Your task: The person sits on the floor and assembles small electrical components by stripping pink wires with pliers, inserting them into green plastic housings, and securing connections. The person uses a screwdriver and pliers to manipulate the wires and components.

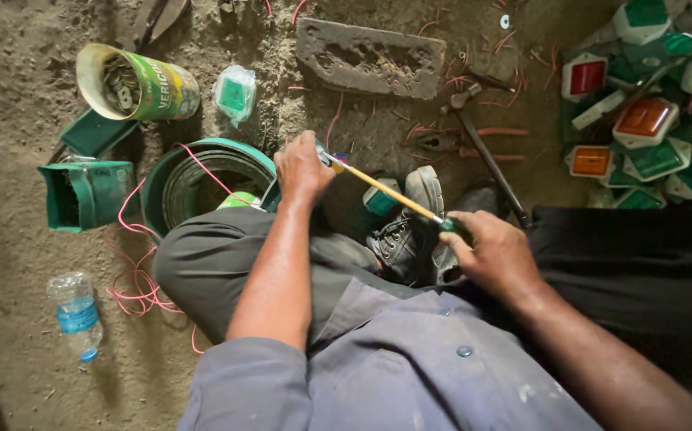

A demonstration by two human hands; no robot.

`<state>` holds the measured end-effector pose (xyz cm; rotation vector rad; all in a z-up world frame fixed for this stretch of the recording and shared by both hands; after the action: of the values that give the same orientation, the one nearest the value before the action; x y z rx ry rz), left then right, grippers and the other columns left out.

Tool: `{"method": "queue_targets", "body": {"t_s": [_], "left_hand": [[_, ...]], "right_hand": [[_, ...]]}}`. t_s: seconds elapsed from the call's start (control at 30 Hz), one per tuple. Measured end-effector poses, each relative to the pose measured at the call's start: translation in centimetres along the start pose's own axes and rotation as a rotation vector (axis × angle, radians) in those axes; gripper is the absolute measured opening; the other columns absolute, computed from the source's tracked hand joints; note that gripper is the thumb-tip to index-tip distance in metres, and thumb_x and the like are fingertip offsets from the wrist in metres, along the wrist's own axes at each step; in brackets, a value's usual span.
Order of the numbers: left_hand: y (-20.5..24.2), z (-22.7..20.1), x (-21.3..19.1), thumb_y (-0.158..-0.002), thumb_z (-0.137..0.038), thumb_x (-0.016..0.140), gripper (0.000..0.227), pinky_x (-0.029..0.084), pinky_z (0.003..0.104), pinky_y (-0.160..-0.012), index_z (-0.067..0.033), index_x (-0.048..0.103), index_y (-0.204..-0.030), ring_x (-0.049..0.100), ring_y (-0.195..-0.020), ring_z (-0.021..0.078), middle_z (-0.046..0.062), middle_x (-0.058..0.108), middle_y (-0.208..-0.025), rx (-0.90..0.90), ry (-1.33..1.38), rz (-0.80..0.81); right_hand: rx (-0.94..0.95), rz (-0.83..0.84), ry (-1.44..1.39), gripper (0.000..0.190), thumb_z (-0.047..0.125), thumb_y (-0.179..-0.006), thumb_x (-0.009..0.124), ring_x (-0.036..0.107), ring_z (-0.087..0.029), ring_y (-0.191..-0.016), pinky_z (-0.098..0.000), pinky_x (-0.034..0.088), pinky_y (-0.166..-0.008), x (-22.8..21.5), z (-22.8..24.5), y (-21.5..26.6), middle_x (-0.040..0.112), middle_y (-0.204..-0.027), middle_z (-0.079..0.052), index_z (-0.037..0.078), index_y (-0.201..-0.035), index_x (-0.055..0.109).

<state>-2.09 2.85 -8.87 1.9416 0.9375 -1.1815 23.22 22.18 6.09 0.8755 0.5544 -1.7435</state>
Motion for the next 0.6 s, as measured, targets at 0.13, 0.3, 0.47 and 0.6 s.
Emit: {"method": "queue_targets", "body": {"t_s": [0.13,0.3,0.47,0.6], "left_hand": [[-0.4,0.5,0.9,-0.074,-0.028,0.085,0.045,0.048,0.05,-0.088,-0.0074,0.059,-0.104,0.065,-0.1,0.0393,0.017,0.069,-0.101,-0.074,0.002,0.073],[0.0,1.4,1.4,-0.069,-0.025,0.086,0.047,0.048,0.051,-0.082,-0.0056,0.059,-0.102,0.065,-0.096,0.0399,0.017,0.068,-0.097,0.032,-0.01,-0.015],[-0.1,1.5,2.5,-0.069,-0.014,0.079,0.038,0.049,0.049,-0.084,-0.0089,0.059,-0.101,0.067,-0.095,0.0359,0.014,0.069,-0.099,0.131,-0.223,0.085],[-0.1,0.5,1.5,-0.072,-0.018,0.079,0.035,0.047,0.052,-0.081,-0.0079,0.059,-0.098,0.066,-0.095,0.0386,0.015,0.069,-0.096,0.121,-0.086,-0.005]], "right_hand": [[-0.086,0.127,0.412,0.039,0.027,-0.09,0.072,0.062,-0.027,-0.061,-0.042,0.049,-0.054,0.3,0.8,0.4,0.058,-0.071,-0.008,0.015,-0.126,0.07],[-0.042,0.225,0.306,0.04,0.026,-0.089,0.07,0.058,-0.025,-0.053,-0.0394,0.046,-0.047,2.0,0.3,0.4,0.059,-0.067,-0.005,0.023,-0.129,0.071],[0.945,0.563,-0.806,0.038,0.029,-0.094,0.065,0.047,-0.011,-0.053,-0.0287,0.037,-0.045,4.9,-2.7,1.9,0.062,-0.069,0.001,0.017,-0.128,0.077],[1.018,0.541,-0.91,0.036,0.03,-0.093,0.068,0.055,-0.013,-0.06,-0.0295,0.039,-0.046,4.0,-3.1,1.6,0.066,-0.076,-0.001,0.014,-0.124,0.078]]}}
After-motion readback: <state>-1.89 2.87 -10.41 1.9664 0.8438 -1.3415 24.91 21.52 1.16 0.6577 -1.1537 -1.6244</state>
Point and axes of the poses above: each hand's wrist, its own y-axis away from the middle knuckle, its own x-axis out of the palm, z = x × y, the point moved 4 cm from there along -y, towards the middle knuckle
